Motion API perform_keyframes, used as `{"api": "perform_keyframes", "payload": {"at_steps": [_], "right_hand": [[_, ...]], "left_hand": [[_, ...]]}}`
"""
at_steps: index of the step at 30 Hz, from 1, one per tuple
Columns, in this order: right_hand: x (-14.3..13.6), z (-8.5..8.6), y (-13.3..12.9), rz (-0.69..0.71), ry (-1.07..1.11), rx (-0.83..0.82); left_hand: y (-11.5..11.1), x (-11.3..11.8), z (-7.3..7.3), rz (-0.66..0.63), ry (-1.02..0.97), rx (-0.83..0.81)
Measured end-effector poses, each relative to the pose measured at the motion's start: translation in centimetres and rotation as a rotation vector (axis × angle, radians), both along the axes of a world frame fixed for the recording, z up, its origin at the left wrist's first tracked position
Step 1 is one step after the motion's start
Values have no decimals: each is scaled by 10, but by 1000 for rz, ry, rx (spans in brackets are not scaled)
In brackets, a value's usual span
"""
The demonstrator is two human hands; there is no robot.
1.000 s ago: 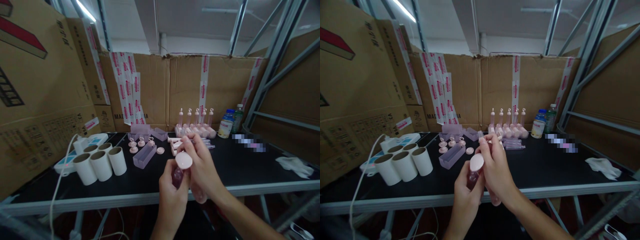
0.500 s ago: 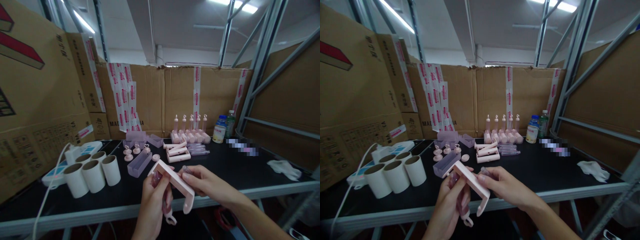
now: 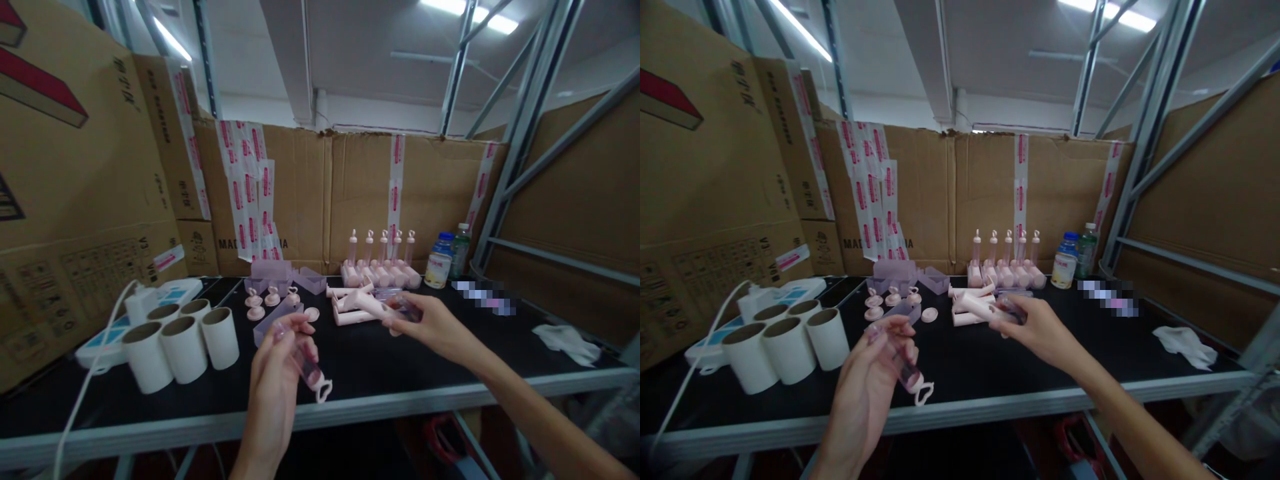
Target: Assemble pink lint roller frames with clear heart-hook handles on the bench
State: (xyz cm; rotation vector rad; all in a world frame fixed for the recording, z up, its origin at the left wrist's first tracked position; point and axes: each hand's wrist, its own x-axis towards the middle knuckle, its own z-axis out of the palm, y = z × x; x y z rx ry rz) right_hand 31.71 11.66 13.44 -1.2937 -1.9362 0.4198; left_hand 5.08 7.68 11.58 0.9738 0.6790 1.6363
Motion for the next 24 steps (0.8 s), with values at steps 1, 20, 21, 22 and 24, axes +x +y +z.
{"api": "perform_keyframes", "payload": {"at_steps": [1,20,21,22,24], "right_hand": [[2,-9,5,-25,-96,10],[-13,-54,34,-74,-514,199],[-11,-52,27,-26,-503,186],[-9,-51,20,32,-498,170],[-4,-49,9,139,-499,137]], "left_hand": [[2,-4,0,33,-12,11],[9,-30,9,244,159,87],[8,-31,10,240,162,71],[8,-32,10,236,162,54],[8,-32,11,225,154,23]]}}
